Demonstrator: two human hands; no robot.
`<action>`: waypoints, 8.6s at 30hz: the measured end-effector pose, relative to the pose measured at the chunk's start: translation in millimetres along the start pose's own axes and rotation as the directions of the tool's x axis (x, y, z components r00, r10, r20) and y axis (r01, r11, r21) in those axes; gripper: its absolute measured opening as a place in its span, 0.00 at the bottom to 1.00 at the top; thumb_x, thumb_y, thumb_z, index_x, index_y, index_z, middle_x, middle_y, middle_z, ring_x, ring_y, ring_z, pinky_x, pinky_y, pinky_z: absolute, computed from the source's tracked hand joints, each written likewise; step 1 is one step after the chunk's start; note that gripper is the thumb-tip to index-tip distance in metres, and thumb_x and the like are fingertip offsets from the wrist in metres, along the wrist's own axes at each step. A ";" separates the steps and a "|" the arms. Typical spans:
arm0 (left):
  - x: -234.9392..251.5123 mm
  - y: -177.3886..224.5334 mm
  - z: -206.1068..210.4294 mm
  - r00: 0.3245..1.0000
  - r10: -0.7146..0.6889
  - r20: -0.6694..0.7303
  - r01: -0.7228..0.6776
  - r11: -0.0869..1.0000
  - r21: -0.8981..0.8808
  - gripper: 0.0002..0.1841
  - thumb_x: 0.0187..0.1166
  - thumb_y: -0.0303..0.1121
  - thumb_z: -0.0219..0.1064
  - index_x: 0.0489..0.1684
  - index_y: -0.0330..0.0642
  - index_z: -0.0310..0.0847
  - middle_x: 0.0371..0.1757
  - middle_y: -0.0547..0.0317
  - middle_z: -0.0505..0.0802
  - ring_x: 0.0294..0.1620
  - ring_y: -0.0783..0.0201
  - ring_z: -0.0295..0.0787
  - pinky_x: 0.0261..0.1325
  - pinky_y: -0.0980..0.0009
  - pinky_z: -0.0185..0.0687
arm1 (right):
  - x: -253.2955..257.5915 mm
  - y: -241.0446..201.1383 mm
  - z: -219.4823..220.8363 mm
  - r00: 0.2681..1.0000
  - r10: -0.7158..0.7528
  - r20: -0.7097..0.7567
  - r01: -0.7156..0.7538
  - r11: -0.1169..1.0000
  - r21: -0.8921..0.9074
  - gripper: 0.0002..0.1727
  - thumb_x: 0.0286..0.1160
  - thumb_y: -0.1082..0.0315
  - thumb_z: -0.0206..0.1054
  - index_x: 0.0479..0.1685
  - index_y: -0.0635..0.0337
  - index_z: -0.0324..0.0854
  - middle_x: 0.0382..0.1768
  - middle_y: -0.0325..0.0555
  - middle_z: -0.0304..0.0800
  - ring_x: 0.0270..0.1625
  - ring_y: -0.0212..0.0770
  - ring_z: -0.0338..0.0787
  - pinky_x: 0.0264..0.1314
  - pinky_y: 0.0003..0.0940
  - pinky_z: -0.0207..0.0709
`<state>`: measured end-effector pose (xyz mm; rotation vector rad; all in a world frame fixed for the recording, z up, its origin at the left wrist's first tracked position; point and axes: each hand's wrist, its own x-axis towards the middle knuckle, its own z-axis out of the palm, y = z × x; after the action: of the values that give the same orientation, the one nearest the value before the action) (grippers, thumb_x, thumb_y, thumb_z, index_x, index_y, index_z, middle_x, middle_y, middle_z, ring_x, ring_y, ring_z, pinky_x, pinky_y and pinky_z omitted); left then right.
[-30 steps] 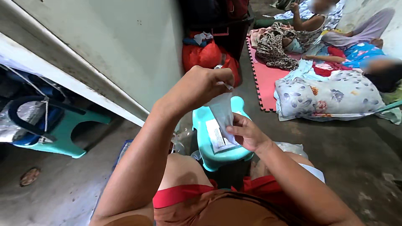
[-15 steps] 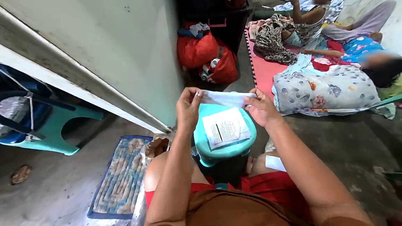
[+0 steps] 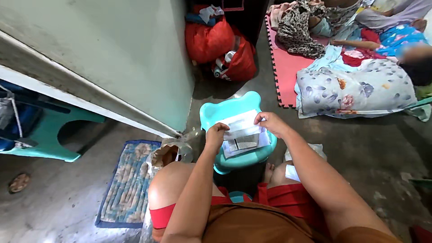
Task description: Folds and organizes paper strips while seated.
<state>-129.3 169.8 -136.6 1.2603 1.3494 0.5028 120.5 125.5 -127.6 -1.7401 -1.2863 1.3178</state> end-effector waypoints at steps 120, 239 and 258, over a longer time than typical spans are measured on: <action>-139.0 60.9 113.7 0.392 0.638 0.662 -0.884 0.460 0.079 0.12 0.85 0.29 0.62 0.51 0.34 0.92 0.51 0.47 0.96 0.58 0.51 0.92 0.69 0.52 0.79 | -228.8 19.6 -23.3 0.870 -0.395 -0.295 0.382 0.918 -0.102 0.20 0.83 0.61 0.58 0.62 0.67 0.81 0.51 0.43 0.90 0.52 0.27 0.88 0.57 0.25 0.83; -19.4 101.9 -48.2 0.632 0.775 0.016 -0.775 0.632 0.014 0.10 0.84 0.34 0.60 0.48 0.42 0.88 0.46 0.65 0.92 0.47 0.74 0.89 0.53 0.74 0.87 | -54.9 -67.6 31.9 0.936 -0.337 -0.099 0.343 0.818 0.461 0.07 0.74 0.68 0.68 0.45 0.61 0.84 0.36 0.36 0.89 0.41 0.29 0.89 0.49 0.29 0.85; -34.5 106.9 -24.4 0.617 0.773 -0.145 -0.775 0.630 0.060 0.13 0.90 0.35 0.52 0.46 0.39 0.82 0.31 0.67 0.87 0.31 0.78 0.84 0.37 0.79 0.82 | -55.6 -58.1 41.7 0.940 -0.338 0.052 0.283 0.854 0.436 0.09 0.74 0.67 0.69 0.47 0.61 0.84 0.37 0.33 0.89 0.41 0.26 0.88 0.49 0.27 0.83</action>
<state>-119.6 184.1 -23.0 1.8183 0.8441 1.2385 59.5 90.4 -70.6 -1.1108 -1.1790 1.4033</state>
